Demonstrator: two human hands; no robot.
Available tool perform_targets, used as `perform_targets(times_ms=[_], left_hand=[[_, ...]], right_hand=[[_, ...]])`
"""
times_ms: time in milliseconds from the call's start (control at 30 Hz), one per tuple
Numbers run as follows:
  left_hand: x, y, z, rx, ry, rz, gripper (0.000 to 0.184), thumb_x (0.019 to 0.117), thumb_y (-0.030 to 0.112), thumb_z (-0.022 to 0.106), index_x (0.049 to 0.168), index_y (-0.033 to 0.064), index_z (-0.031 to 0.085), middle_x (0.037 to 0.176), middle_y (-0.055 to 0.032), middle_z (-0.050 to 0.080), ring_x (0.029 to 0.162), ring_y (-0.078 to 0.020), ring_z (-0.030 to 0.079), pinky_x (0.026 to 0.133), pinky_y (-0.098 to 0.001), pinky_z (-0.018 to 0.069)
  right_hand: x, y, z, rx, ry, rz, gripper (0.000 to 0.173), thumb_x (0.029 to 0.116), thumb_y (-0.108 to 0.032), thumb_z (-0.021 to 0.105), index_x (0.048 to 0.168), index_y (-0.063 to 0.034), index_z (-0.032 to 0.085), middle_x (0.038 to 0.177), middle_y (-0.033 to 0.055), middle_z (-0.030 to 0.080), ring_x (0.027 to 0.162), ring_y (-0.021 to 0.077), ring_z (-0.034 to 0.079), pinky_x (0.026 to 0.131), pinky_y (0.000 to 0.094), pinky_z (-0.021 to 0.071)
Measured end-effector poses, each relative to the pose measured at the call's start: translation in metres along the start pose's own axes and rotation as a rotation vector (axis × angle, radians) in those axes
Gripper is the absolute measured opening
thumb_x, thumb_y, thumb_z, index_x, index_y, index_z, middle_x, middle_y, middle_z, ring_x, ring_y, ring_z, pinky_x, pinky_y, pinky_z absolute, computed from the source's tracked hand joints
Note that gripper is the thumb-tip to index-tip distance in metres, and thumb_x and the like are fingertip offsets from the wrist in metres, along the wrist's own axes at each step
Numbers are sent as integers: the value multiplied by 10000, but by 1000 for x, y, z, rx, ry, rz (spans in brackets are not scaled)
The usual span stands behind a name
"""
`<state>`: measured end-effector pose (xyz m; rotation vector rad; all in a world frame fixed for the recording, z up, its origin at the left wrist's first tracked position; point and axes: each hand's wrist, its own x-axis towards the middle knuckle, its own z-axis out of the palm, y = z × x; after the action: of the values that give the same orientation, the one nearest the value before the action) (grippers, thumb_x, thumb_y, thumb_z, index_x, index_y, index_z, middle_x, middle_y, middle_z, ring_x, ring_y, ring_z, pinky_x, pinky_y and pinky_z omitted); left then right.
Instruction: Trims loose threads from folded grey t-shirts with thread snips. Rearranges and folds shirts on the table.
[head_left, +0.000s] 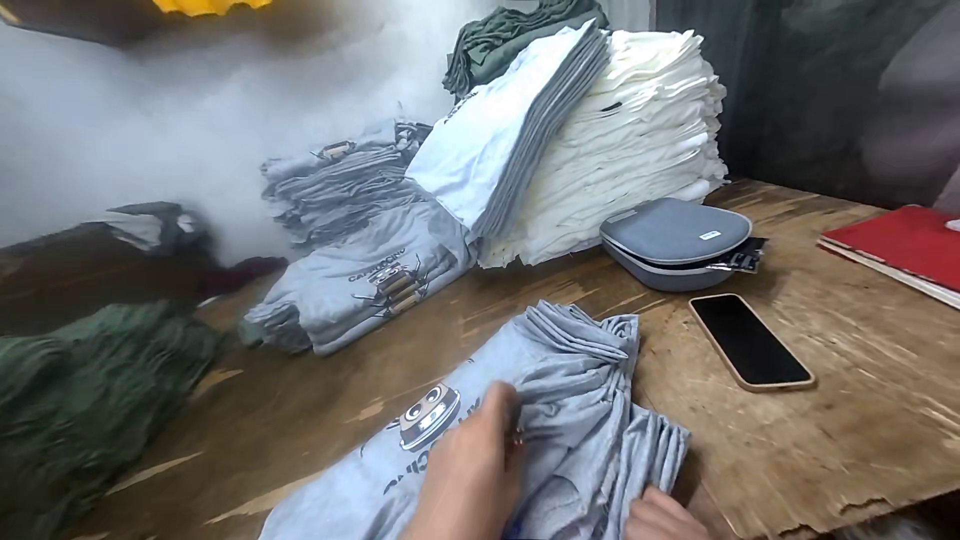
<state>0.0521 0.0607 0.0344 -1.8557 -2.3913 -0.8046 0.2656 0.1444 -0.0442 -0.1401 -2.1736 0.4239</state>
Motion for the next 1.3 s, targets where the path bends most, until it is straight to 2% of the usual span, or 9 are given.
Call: perform_targets(times_ms=[133,333,633,733,900,1000,1100,1200,1300], left_hand=[[10,-15,27,102,209,342,232,662,-20,752,854,104,707,784,-64,680,672,-253,703,548,-468,587],[4,-15,12,-73,175,521,216,878,265,757,1088,220,775,986,33,741,912,-169,675,802,-401,540],[-13,18,8,296,306,739,196,998,91,579,1039,162,757,951,-6,724,857,-204,619,817,-387,445],[-18,20,3,149,258,590,146,975,131,632,998,163,773,937,-5,747,850,-202,642,793,-398,460],[-7,7,-13,-283,-466,82,516,888,389,796,1253,34,714,897,-133,733,780,-247,694,764,-475,577],[-2,10,-1,-68,-109,67,434,833,150,806,1244,54,705,884,-122,744,759,-288,723,717,-520,598],[10,0,28,244,355,317,275,635,-13,765,876,94,688,701,-58,664,614,-264,695,520,-458,564],[14,-11,38,68,182,429,199,666,13,735,819,140,748,752,-36,669,662,-221,692,558,-438,584],[13,-9,28,-96,52,399,295,826,177,736,1121,174,751,952,-36,705,865,-195,699,779,-421,606]], right_hand=[[10,-10,-2,-70,181,286,231,910,-268,745,901,-38,765,889,156,684,814,203,656,719,284,561],[16,-15,0,0,160,489,118,928,-109,700,882,-28,772,944,153,670,784,168,644,688,267,560],[16,-19,7,168,256,482,156,960,-108,667,874,6,729,952,147,626,829,102,610,724,180,525],[11,-16,1,115,216,419,223,966,-180,653,819,-26,720,933,137,654,908,162,628,824,268,531],[4,-5,-8,-229,134,283,199,927,-371,724,906,-184,789,978,77,730,943,257,645,900,458,461],[8,1,-16,-185,98,255,116,922,-308,746,876,-219,804,914,67,705,915,245,630,895,468,442],[8,1,-32,-56,-46,168,354,984,-416,613,798,-158,767,941,97,712,1016,286,605,1021,509,334],[11,-4,-31,-129,38,284,376,995,-444,586,817,-167,768,980,83,718,1007,268,609,968,505,381],[18,-9,-23,-282,11,459,233,902,-408,741,916,-191,824,1073,104,715,998,332,631,874,570,437]])
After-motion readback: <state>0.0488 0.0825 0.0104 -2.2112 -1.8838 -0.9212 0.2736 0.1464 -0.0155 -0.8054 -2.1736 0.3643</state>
